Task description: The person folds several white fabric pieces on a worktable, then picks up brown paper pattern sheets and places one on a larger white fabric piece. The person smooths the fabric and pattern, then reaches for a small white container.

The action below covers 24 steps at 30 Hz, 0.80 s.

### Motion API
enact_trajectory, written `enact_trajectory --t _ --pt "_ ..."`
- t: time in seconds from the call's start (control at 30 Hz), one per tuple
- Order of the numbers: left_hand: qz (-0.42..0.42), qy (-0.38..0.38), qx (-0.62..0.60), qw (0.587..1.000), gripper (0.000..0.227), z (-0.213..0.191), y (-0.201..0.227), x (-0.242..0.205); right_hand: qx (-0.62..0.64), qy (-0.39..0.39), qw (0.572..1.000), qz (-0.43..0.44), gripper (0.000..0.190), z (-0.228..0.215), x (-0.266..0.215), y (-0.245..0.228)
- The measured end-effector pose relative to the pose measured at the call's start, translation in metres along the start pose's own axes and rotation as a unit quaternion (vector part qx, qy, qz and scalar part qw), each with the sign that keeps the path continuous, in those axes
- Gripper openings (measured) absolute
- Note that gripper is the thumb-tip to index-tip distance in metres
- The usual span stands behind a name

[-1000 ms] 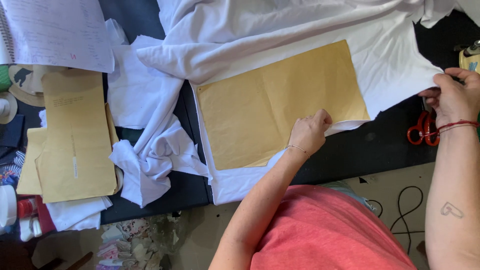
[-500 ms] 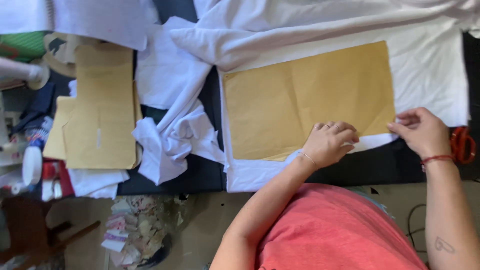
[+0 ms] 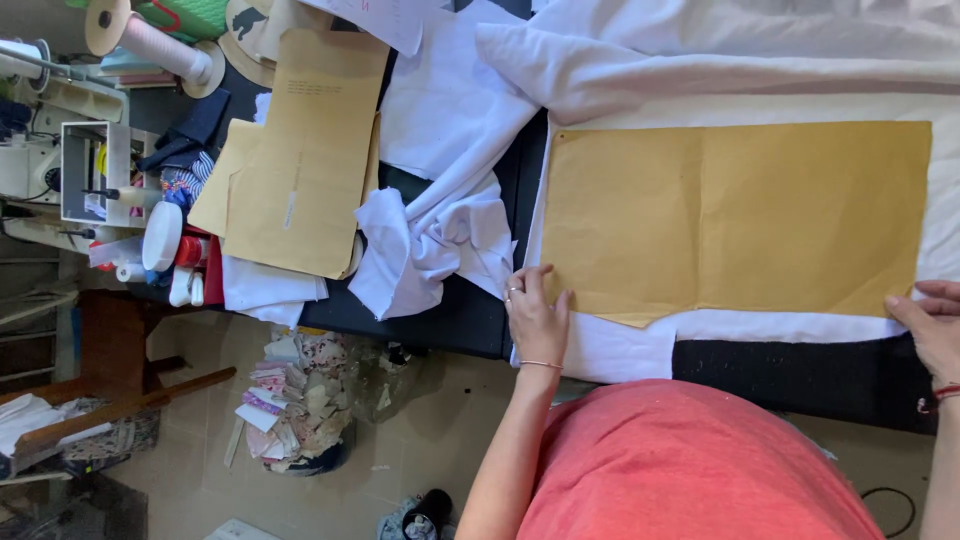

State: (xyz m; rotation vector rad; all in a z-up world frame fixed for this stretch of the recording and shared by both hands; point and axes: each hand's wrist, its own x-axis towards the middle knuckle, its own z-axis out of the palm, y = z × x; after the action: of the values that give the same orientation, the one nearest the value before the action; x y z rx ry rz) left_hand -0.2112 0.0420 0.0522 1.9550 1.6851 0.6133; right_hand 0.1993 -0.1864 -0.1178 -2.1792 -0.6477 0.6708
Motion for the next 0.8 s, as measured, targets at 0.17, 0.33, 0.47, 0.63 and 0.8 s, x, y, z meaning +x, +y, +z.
enact_trajectory --t 0.17,0.33,0.47,0.63,0.8 --pt "-0.088 -0.04 0.011 0.995 0.052 0.003 -0.016 0.013 0.017 0.028 0.998 0.048 0.035 -0.001 -0.005 -0.027" --pt "-0.181 -0.095 -0.05 0.978 0.029 -0.003 -0.016 0.031 0.042 0.03 0.997 0.065 0.026 -0.001 -0.002 -0.021" --pt "-0.175 -0.073 -0.058 0.98 0.02 -0.003 -0.017 0.042 0.073 0.039 0.994 0.065 0.021 0.005 -0.004 -0.025" --pt "-0.167 -0.093 -0.037 0.981 0.022 -0.001 -0.026 0.043 -0.006 0.068 0.996 0.052 0.015 0.0 -0.029 -0.093" --pt "-0.139 -0.103 -0.018 0.985 0.023 -0.001 -0.023 0.04 -0.003 0.068 0.994 0.087 0.014 -0.007 -0.042 -0.139"
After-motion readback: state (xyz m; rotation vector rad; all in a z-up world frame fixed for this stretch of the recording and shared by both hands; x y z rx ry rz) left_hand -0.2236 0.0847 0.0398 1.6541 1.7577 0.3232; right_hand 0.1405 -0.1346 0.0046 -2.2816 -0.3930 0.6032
